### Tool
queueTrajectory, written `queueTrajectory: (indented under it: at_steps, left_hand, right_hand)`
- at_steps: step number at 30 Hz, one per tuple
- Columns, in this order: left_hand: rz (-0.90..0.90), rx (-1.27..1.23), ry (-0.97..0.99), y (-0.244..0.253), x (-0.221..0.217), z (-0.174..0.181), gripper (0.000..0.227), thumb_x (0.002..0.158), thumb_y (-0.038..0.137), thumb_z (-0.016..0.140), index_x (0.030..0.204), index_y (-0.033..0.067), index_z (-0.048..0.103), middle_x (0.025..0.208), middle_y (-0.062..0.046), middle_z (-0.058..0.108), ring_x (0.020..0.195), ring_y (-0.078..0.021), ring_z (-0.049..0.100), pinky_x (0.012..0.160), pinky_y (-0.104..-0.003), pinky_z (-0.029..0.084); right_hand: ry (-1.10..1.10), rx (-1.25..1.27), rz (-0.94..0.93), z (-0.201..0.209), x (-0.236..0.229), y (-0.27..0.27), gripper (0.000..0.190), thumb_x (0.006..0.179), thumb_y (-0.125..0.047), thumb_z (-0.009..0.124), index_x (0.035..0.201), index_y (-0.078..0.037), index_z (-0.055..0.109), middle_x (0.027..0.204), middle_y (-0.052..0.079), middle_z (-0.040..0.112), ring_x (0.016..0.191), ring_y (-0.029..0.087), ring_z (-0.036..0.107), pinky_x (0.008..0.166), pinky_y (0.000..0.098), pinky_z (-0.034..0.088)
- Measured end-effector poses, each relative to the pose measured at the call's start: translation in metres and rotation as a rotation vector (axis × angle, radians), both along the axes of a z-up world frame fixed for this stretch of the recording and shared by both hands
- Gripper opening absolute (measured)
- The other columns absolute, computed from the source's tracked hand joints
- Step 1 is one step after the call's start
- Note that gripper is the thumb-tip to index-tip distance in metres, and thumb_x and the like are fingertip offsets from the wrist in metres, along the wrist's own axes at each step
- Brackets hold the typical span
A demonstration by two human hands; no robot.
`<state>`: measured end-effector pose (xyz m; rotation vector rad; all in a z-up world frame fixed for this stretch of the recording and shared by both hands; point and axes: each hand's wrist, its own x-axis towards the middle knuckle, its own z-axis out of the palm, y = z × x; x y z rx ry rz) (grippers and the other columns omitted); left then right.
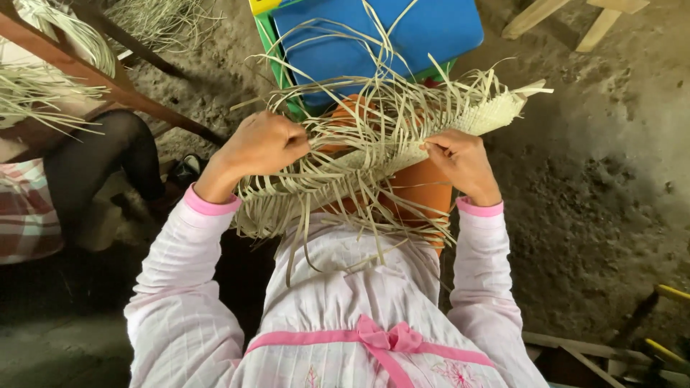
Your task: Weaving dried straw or palm leaf strands together to create a handcrafted product.
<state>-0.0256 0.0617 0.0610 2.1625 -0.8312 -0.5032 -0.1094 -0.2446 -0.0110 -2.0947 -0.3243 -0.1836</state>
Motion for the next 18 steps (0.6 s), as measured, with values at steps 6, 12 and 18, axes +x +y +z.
queueTrajectory:
  at_steps: [6, 12, 18]
  left_hand:
    - [-0.168, 0.283, -0.241, -0.053, -0.027, 0.037, 0.042, 0.096, 0.021, 0.039, 0.124, -0.0103, 0.038, 0.119, -0.028, 0.046, 0.107, -0.0436, 0.047, 0.09, -0.057, 0.03]
    - [0.363, 0.374, -1.332, -0.074, -0.045, 0.053, 0.027, 0.072, 0.026, 0.08, 0.086, 0.0091, 0.064, 0.097, -0.003, 0.05, 0.094, -0.0166, 0.049, 0.089, -0.036, 0.029]
    - [-0.145, 0.244, -0.664, -0.087, -0.047, 0.023, 0.035, 0.085, 0.031, 0.055, 0.111, 0.0076, 0.057, 0.108, -0.015, 0.055, 0.105, -0.0269, 0.052, 0.094, -0.043, 0.023]
  right_hand:
    - [-0.131, -0.16, 0.121, 0.021, 0.002, 0.031, 0.015, 0.075, 0.002, 0.059, 0.084, -0.009, 0.065, 0.07, 0.009, 0.059, 0.064, 0.026, 0.059, 0.056, 0.0336, 0.048]
    - [-0.145, -0.48, 0.171, 0.036, -0.001, 0.032, 0.011, 0.083, -0.004, 0.053, 0.075, -0.01, 0.059, 0.061, 0.002, 0.049, 0.05, 0.017, 0.045, 0.038, 0.0308, 0.03]
    - [-0.279, -0.415, 0.138, 0.053, -0.001, 0.042, 0.015, 0.082, -0.001, 0.052, 0.081, -0.013, 0.061, 0.067, 0.004, 0.053, 0.06, 0.024, 0.054, 0.054, 0.0333, 0.042]
